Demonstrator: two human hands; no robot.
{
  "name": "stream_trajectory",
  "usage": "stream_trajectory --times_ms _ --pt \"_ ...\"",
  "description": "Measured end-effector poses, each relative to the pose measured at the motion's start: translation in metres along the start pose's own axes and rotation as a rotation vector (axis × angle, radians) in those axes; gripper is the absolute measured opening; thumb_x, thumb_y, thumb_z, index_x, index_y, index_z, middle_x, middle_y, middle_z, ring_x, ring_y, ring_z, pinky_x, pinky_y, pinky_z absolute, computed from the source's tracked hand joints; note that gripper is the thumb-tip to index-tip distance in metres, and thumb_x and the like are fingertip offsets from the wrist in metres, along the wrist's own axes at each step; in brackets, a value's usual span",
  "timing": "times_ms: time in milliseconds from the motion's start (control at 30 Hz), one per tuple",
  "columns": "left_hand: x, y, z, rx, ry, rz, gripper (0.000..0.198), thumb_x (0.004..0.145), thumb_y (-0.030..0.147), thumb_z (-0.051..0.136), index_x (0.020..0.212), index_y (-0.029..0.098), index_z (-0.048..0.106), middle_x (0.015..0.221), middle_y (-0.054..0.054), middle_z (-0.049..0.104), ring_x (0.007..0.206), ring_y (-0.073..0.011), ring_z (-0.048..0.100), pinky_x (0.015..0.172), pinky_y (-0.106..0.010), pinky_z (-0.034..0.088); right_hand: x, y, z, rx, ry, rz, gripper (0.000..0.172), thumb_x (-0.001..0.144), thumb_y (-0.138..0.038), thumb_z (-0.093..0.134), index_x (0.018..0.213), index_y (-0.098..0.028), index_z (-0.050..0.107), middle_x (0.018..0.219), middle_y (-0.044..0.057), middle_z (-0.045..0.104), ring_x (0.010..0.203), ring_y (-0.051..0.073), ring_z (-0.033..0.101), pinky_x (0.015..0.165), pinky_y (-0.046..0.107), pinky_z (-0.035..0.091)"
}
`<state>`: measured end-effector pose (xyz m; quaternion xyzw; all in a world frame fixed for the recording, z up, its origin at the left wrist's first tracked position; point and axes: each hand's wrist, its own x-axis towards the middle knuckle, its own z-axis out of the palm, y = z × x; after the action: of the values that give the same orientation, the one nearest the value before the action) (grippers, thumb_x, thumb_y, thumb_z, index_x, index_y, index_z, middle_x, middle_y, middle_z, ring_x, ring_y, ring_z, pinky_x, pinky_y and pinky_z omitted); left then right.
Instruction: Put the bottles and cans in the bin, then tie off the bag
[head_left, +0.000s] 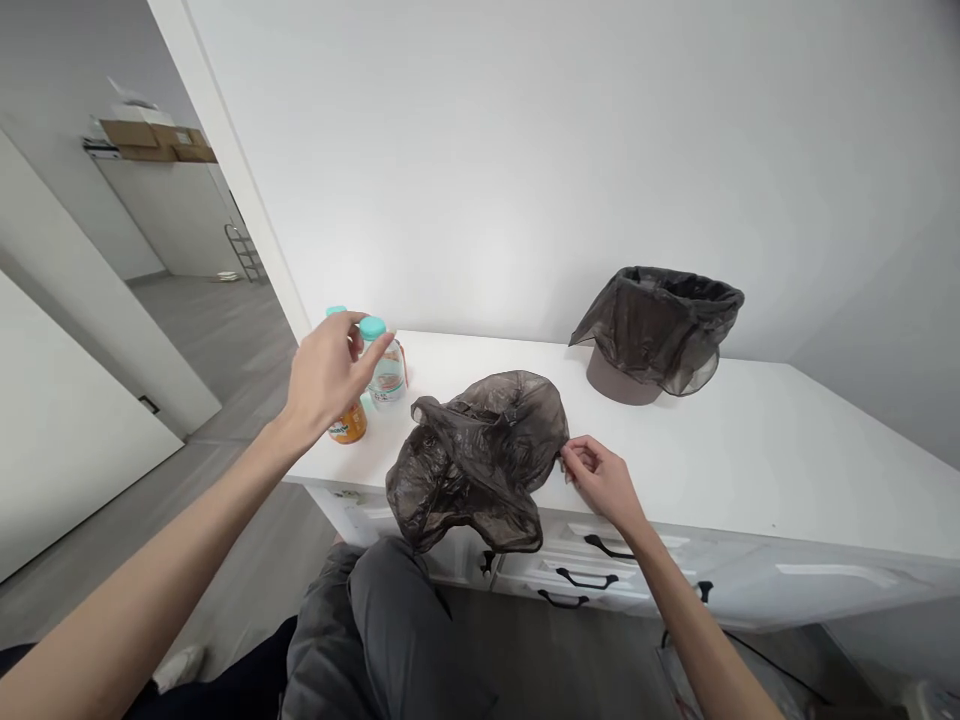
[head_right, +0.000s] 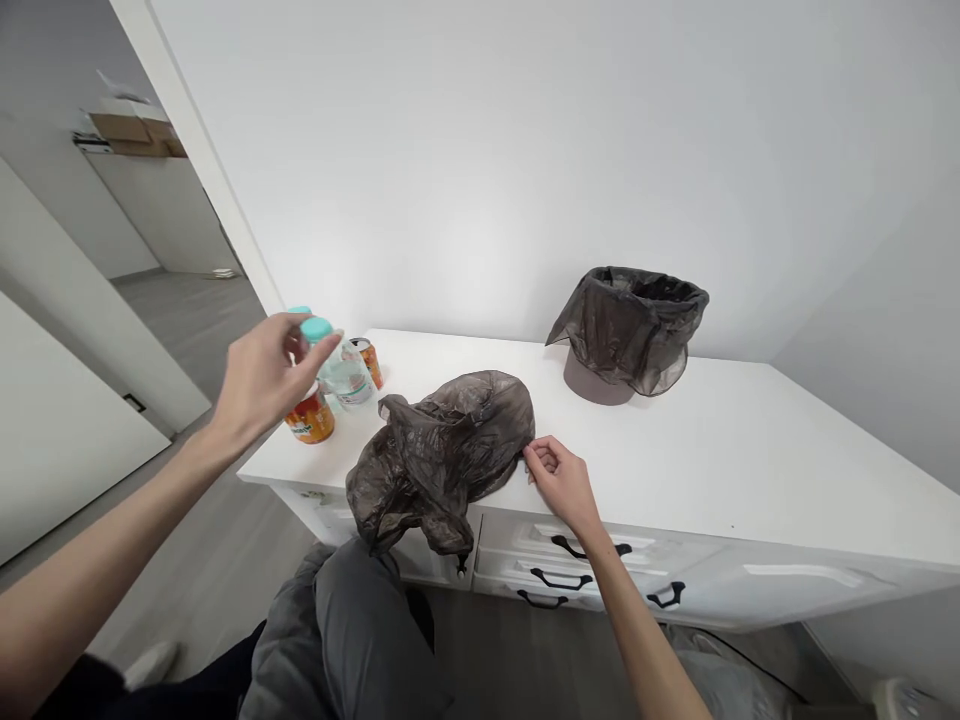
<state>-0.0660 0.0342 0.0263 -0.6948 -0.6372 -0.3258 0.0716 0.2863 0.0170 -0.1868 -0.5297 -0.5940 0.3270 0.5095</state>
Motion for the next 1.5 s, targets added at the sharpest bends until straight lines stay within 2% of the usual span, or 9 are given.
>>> stream_trajectory --times_ms 300,433,600,867,1000,1100,1200,1333,1500 --pt "0.023 -0.040 0.032 0.123 -0.026 -0.105 0.056 0.098 0.061 0.052 0.133 0.019 0.063 0.100 -0.010 0.073 0.093 -0.0303 0.068 0.073 -0.034 0.045 -0.001 0.002 0.000 0.011 -0.007 0.008 0.056 0.088 -0.077 0.065 0.087 -0.022 0.066 0.069 0.004 0.068 0.059 0.019 0.061 0.061 0.032 0.048" --pt "0.004 -0.032 0.018 0.114 0.051 -0.102 0.069 0.098 0.063 0.052 0.148 0.016 0.047 0.097 -0.009 0.070 0.088 -0.0295 0.067 0.071 -0.034 0.045 -0.001 0.005 0.000 0.021 -0.019 0.019 0.055 0.088 -0.077 0.066 0.089 -0.021 0.066 0.070 0.004 0.067 0.061 0.019 0.061 0.062 0.032 0.048" --pt "-0.041 -0.002 0.012 -0.043 0.129 0.000 0.038 0.100 0.047 0.052 0.121 0.018 0.061 0.077 0.000 0.060 0.069 -0.0197 0.060 0.066 -0.030 0.045 -0.002 0.004 -0.001 0.011 -0.047 0.028 0.055 0.088 -0.076 0.066 0.089 -0.021 0.066 0.068 0.002 0.066 0.064 0.019 0.061 0.067 0.032 0.049" --pt "-0.088 0.009 0.038 -0.435 -0.349 0.235 0.038 0.106 0.052 0.048 0.121 0.022 0.067 0.122 -0.007 0.076 0.111 -0.0234 0.071 0.097 -0.037 0.057 -0.015 -0.056 -0.028 -0.125 -0.596 0.048 0.049 0.093 -0.069 0.064 0.084 -0.022 0.072 0.075 0.004 0.072 0.070 0.020 0.064 0.069 0.033 0.052" --pt "-0.098 -0.002 0.052 -0.357 -0.548 0.349 0.045 0.108 0.054 0.045 0.136 0.022 0.063 0.139 -0.010 0.070 0.132 -0.0268 0.063 0.114 -0.044 0.050 -0.004 -0.058 -0.038 -0.162 -0.261 -0.081 0.045 0.099 -0.065 0.059 0.095 -0.022 0.073 0.080 0.006 0.073 0.073 0.021 0.066 0.073 0.035 0.056" --pt "-0.104 -0.020 0.071 -0.236 -0.600 0.465 0.049 0.106 0.053 0.053 0.145 0.024 0.058 0.151 -0.010 0.063 0.144 -0.0291 0.055 0.119 -0.047 0.046 0.011 -0.041 -0.027 -0.263 0.002 -0.244 0.045 0.103 -0.061 0.054 0.121 -0.023 0.071 0.115 0.012 0.076 0.104 0.027 0.071 0.096 0.043 0.057" --pt "-0.107 -0.043 0.089 -0.049 -0.558 0.519 0.044 0.104 0.034 0.058 0.146 0.025 0.059 0.158 -0.010 0.058 0.151 -0.0305 0.048 0.124 -0.051 0.040 0.017 -0.027 -0.008 -0.467 -0.170 -0.387 0.051 0.105 -0.059 0.052 0.144 -0.028 0.062 0.154 0.012 0.060 0.144 0.031 0.054 0.122 0.055 0.041" --pt "-0.107 -0.050 0.085 0.163 -0.367 0.443 0.061 0.088 0.000 0.051 0.146 0.015 0.059 0.157 -0.017 0.056 0.155 -0.0346 0.042 0.127 -0.058 0.033 0.009 -0.029 0.008 -0.640 -0.419 -0.367 0.054 0.108 -0.060 0.044 0.150 -0.030 0.059 0.158 0.008 0.058 0.152 0.032 0.047 0.129 0.063 0.029" --pt "-0.114 -0.019 0.060 -0.100 -0.365 0.537 0.050 0.107 0.017 0.038 0.155 0.024 0.050 0.158 -0.007 0.058 0.151 -0.0225 0.048 0.125 -0.043 0.042 0.004 -0.031 0.009 -0.578 -0.220 -0.376 0.054 0.108 -0.057 0.043 0.150 -0.028 0.059 0.162 0.006 0.054 0.158 0.030 0.038 0.130 0.054 0.031"
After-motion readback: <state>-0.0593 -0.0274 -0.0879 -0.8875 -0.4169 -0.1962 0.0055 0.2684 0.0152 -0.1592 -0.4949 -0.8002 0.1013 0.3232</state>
